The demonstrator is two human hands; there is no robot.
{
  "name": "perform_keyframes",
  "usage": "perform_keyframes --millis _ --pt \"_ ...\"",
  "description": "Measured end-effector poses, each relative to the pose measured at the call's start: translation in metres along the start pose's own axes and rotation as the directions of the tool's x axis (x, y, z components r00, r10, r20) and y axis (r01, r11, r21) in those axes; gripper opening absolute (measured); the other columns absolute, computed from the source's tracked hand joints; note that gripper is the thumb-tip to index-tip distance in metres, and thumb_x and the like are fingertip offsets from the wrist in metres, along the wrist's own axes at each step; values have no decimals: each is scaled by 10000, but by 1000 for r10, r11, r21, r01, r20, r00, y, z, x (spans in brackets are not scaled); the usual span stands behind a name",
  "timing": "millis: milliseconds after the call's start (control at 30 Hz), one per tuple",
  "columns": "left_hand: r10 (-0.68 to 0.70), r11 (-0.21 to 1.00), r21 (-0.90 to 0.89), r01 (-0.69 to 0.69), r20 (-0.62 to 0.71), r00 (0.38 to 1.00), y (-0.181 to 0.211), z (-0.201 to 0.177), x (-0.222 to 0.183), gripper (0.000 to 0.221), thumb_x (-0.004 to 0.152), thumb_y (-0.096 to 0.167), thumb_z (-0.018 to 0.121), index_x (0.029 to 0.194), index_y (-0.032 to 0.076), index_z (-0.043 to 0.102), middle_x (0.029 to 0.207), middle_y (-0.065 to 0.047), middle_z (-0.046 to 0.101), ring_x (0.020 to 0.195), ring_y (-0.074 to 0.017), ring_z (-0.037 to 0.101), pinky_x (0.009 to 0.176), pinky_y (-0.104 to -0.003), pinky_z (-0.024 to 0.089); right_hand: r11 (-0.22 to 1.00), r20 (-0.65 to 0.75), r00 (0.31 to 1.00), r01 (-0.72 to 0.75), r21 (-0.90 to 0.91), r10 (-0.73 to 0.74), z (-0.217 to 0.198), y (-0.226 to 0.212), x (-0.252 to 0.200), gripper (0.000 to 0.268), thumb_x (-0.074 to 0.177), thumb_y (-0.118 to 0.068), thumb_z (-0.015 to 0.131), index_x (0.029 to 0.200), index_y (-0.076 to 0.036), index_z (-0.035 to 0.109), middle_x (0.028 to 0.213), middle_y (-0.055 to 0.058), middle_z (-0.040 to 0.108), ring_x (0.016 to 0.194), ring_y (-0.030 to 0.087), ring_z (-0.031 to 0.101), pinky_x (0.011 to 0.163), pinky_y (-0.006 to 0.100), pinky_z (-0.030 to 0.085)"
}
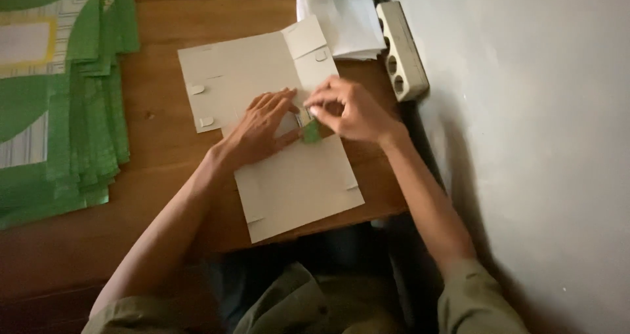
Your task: Manually folding and assembling paper packaging boxes from flat templates on a wooden table.
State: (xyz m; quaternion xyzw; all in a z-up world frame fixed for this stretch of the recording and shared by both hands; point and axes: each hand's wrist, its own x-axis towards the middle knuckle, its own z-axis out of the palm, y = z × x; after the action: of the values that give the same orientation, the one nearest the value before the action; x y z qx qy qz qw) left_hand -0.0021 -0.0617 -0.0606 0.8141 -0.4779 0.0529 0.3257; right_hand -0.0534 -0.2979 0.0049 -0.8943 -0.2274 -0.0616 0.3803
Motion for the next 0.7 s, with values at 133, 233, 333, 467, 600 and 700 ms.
perform_keyframes --millis 133,233,333,467,600,700 --pt "-4 1000 6 4 -13 1000 4 -6 -2 425 913 390 768 1180 95 620 1411 -213 591 1385 -410 518 1117 -594 393 989 46 995 95 -113 -90 -1 21 24 170 944 -162 732 1090 -90 780 1111 164 705 990 371 698 796 439 570" --pt "57 998 -22 -59 -71 996 11 -20 2 248 947 264 743 1070 75 639 1306 -209 630 1205 -441 613 1003 -613 463 955 -2 975 215 -205 -220 15 38 31 150 947 -183 739 1087 -140 773 1184 94 695 1142 349 656 974 434 522" --pt "78 996 -31 -81 -73 994 1 -10 -3 257 885 300 785 1031 125 666 1282 -155 641 1183 -399 624 974 -600 473 974 26 988 152 -167 -149 24 28 17 318 877 -176 775 1186 -120 723 1287 177 672 1282 420 584 1069 512 474" --pt "4 1000 -17 -6 -110 994 -4 -7 -3 541 807 417 855 1198 135 608 1359 -176 556 1277 -408 522 1053 -618 390 979 50 996 88 -182 -80 19 14 8 359 875 -157 813 1215 -96 716 1430 135 609 1369 395 516 1117 501 444" --pt "-172 974 151 170 -1 985 -6 -7 -9 1020 803 678 735 1542 56 406 1642 -312 295 1548 -477 221 1224 -670 28 979 77 994 94 -181 -81 18 10 10 315 939 -127 755 1248 -96 709 1523 123 541 1439 376 449 1181 495 373" --pt "-167 969 187 159 28 986 -12 -5 -12 1021 825 703 686 1565 64 393 1656 -293 287 1555 -461 225 1226 -674 37 985 96 994 76 -155 -61 24 21 8 367 951 -148 750 1310 -133 681 1561 108 501 1473 352 405 1196 504 337"
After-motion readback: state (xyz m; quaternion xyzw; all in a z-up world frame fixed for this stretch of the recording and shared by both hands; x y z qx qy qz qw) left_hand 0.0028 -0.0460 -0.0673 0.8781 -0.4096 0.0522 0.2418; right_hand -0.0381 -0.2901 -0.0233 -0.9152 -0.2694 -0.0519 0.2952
